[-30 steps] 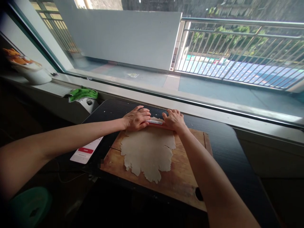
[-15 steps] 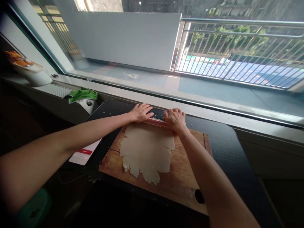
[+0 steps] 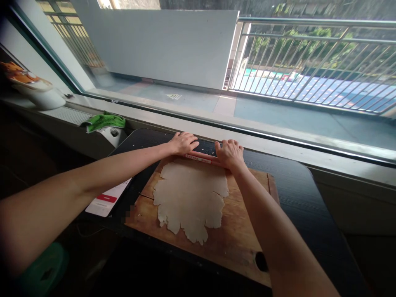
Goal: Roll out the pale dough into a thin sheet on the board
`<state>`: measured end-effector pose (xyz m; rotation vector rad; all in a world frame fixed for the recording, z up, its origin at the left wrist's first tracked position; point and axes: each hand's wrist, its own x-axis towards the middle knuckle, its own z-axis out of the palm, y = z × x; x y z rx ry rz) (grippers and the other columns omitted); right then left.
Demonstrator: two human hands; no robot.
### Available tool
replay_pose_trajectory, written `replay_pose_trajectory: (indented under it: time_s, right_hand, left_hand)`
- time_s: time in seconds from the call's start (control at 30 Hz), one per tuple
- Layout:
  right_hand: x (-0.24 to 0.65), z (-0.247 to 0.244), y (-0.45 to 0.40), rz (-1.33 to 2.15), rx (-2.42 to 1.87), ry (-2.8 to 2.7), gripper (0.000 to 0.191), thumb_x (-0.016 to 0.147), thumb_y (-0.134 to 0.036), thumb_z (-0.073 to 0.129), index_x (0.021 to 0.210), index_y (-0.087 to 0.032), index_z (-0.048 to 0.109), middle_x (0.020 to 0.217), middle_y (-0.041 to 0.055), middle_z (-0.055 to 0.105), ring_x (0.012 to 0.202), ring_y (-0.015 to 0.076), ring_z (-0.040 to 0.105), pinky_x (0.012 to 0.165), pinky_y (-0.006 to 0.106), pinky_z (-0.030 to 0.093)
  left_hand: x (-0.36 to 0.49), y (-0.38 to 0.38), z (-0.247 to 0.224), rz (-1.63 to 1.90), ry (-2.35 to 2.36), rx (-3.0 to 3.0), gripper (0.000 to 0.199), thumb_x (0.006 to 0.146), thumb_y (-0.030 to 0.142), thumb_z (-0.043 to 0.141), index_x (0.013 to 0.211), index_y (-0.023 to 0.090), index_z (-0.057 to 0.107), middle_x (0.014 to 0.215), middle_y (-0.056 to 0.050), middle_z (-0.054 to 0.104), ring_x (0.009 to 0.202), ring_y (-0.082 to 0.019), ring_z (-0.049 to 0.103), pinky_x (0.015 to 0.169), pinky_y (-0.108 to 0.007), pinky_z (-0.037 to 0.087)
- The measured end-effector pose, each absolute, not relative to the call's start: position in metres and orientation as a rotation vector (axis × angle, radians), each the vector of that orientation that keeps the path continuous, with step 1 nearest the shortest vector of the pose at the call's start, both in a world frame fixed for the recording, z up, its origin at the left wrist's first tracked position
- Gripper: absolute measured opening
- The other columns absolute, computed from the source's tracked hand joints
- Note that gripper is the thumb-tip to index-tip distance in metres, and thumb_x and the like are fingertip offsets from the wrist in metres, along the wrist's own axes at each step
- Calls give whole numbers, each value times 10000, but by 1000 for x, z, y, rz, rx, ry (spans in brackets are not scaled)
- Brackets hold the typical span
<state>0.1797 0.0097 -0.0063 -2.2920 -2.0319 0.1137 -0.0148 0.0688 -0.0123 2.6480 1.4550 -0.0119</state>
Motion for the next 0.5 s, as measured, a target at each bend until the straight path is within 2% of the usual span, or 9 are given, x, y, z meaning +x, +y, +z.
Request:
replay_pose_trajectory:
  time_s: [0.07,0.17,0.27,0.4,0.5]
  right_hand:
    - [180,-6,9,124,-2300,-2033,568,1024,-464,227,1313,-176,623,1408,181,570,1301,326,479,1034,506,385]
    - [175,-9,-20,138,-2185,-2208,529,1025,-472,231,1252,-243,650,1372,125,600,1286,308,488,1023,488,400]
    - [173,-13,-37,111,-2098,-2326,506,1028,-467,239,1190,-251,668,1318,106,633,1272,292,497,1024,471,404]
    - [181,-12,-1,120,-2209,-2164,509,1021,-471,273,1304,-215,609,1447,137,536,1311,310,480,1061,485,381]
    - [185,-9,22,143,-2306,-2009,533,1019,-475,276,1366,-186,559,1471,167,503,1317,318,480,1065,490,380]
  left_hand:
    - [-15,68,-12,-13,1473,2635,501,1013,476,295,1290,228,632,1448,-93,561,1363,-291,451,1116,-526,336]
    - [-30,43,-16,10,1330,2717,474,1018,497,293,1221,283,664,1370,-46,621,1308,-267,508,1091,-476,372]
    - [-40,28,-19,62,1219,2774,476,1024,505,281,1214,294,663,1374,-30,618,1282,-240,533,1091,-434,376]
    - [-24,57,-17,55,1406,2685,515,1021,500,281,1342,251,596,1507,-77,507,1386,-288,433,1144,-518,306]
    - [-12,78,-15,53,1522,2596,516,1018,472,292,1387,225,555,1532,-98,476,1405,-305,409,1148,-541,298]
